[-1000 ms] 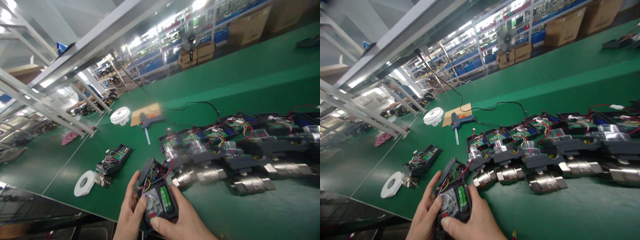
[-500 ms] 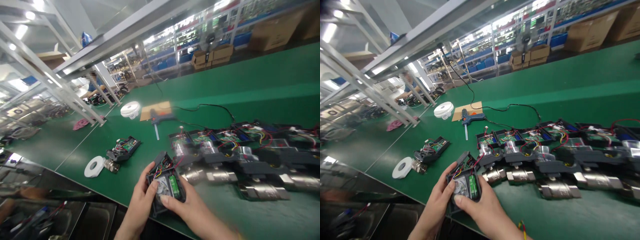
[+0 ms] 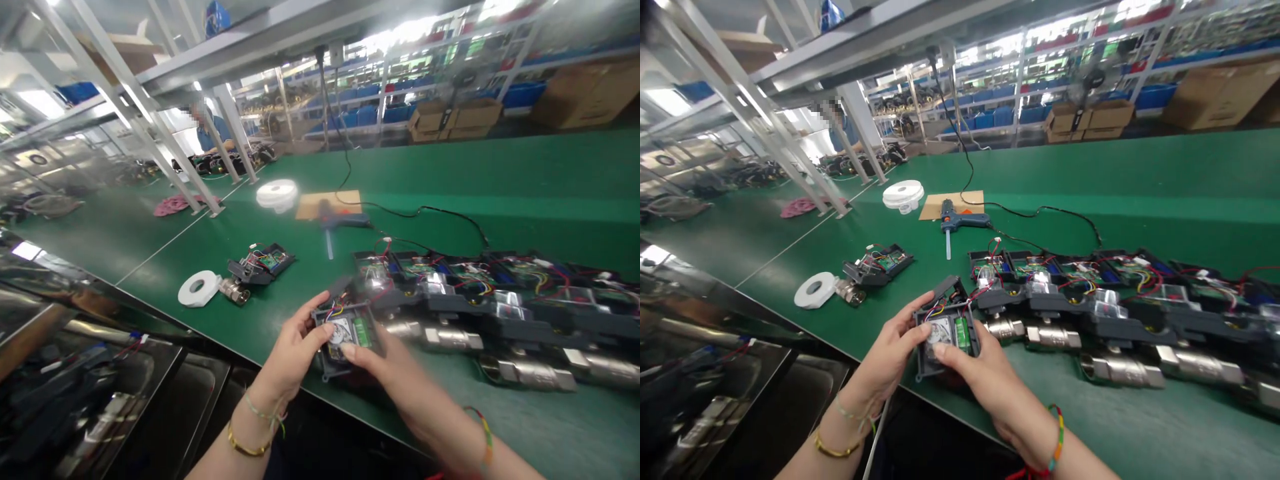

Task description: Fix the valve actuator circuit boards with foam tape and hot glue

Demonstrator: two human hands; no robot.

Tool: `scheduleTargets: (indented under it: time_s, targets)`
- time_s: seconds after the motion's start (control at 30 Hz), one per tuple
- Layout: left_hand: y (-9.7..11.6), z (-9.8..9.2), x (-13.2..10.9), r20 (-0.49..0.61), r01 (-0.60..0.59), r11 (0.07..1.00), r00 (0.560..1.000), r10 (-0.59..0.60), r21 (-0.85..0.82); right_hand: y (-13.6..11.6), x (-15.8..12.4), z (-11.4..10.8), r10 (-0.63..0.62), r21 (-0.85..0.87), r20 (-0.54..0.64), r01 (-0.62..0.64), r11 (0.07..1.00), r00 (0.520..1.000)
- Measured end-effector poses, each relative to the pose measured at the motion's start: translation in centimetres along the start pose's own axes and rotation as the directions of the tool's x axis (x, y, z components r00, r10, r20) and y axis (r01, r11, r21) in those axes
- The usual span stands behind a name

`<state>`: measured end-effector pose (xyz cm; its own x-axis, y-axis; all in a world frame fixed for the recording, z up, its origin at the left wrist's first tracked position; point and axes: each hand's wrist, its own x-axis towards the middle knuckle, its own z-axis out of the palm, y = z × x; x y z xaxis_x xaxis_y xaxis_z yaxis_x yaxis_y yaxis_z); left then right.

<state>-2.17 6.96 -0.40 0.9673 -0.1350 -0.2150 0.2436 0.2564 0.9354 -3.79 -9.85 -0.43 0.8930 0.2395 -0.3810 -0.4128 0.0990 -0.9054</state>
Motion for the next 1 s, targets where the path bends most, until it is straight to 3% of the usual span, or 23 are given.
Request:
scheduleTargets:
  time_s: [0.3,0.8,1.0]
  targets:
    - [0.1,-0.2,0.2,0.019,-0.005,1.0,1.0,0.005,-0.011,-0.9,-0.1,0.4,0.059,0.036,-0.01,-0.059,0.998,0.998]
    - [-0.2,0.1,0.0,0.022,-0.042,0.998,0.999,0.041,0.041,-1.0,-0.7,0.3,0.035,0.06,0.003,-0.036,0.998,0.999]
    - [-1.5,-0.6,-0.2,-0.141,-0.022,0.982,0.989,0.049,0.187,0.4,-0.7,1.1,0.029,0.149,-0.041,-0.022,0.989,0.999]
